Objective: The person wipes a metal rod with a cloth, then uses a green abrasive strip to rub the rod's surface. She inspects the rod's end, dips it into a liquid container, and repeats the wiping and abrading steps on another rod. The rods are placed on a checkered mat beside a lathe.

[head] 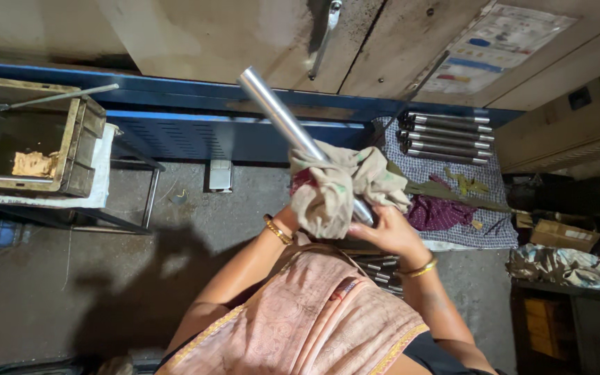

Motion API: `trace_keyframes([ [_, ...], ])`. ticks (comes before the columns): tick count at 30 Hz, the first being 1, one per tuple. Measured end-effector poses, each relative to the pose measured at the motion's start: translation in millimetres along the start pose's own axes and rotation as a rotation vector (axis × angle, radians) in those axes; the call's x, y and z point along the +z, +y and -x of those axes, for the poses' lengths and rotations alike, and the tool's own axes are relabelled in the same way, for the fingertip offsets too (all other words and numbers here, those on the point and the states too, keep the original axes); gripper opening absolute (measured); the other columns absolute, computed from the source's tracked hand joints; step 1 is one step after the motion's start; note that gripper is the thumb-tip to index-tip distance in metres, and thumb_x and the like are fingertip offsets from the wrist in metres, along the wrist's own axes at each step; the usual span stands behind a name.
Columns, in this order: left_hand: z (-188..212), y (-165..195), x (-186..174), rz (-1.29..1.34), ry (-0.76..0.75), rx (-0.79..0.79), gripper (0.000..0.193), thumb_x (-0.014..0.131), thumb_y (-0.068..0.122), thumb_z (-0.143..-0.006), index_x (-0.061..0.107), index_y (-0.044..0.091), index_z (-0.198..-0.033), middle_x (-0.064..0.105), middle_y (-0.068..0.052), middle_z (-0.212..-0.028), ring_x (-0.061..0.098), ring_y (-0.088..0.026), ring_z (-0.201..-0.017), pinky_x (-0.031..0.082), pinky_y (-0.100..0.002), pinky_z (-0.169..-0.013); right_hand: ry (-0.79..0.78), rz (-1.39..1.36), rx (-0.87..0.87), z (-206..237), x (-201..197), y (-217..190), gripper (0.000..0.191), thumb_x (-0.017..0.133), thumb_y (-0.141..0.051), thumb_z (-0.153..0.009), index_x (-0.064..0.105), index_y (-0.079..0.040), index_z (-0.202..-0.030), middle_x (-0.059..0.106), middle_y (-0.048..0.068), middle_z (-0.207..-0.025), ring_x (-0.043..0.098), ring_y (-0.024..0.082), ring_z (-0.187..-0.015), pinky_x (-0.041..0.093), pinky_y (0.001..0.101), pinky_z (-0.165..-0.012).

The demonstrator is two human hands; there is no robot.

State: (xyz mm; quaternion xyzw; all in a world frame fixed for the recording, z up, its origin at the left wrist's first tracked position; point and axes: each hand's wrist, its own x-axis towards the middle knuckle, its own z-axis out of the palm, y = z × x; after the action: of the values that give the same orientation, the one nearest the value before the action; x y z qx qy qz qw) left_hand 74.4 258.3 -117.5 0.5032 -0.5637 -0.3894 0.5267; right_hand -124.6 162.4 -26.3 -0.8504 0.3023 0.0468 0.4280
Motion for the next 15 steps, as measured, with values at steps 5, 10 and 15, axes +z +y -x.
trace_keyframes([
  [5, 2, -3, 2, -0.050, 0.172, -0.040, 0.040, 0.064, 0.025, -0.094, 0.062, 0.004, -0.128, 0.070, -0.011, -0.124, 0.065, -0.023, -0.113, 0.049, -0.039, -0.103, 0.351, -0.668, -0.414, -31, -31, 26, 0.028, 0.064, -0.026, -0.108, 0.067, -0.001, -0.120, 0.066, 0.013, -0.114, 0.064, 0.023, -0.103, 0.054, 0.0374, -0.091],
  [10, 3, -6, 12, -0.019, 0.089, 0.016, 0.039, 0.066, 0.023, -0.093, 0.064, 0.003, -0.127, 0.070, -0.012, -0.125, 0.065, -0.023, -0.114, 0.049, -0.040, -0.104, 0.071, -1.391, -0.175, -79, 2, 9, 0.072, 0.046, -0.062, -0.091, 0.048, -0.013, -0.144, 0.062, 0.010, -0.141, 0.060, 0.029, -0.129, 0.050, 0.0462, -0.109],
  [15, 14, -14, 1, 0.038, -0.179, -0.061, 0.039, 0.067, 0.021, -0.093, 0.065, 0.001, -0.126, 0.071, -0.012, -0.125, 0.064, -0.024, -0.115, 0.049, -0.040, -0.104, -0.458, -1.368, -0.155, -72, 24, 12, 0.091, 0.069, -0.058, -0.085, 0.043, -0.006, -0.154, 0.058, 0.008, -0.149, 0.056, 0.024, -0.135, 0.045, 0.0431, -0.115],
])
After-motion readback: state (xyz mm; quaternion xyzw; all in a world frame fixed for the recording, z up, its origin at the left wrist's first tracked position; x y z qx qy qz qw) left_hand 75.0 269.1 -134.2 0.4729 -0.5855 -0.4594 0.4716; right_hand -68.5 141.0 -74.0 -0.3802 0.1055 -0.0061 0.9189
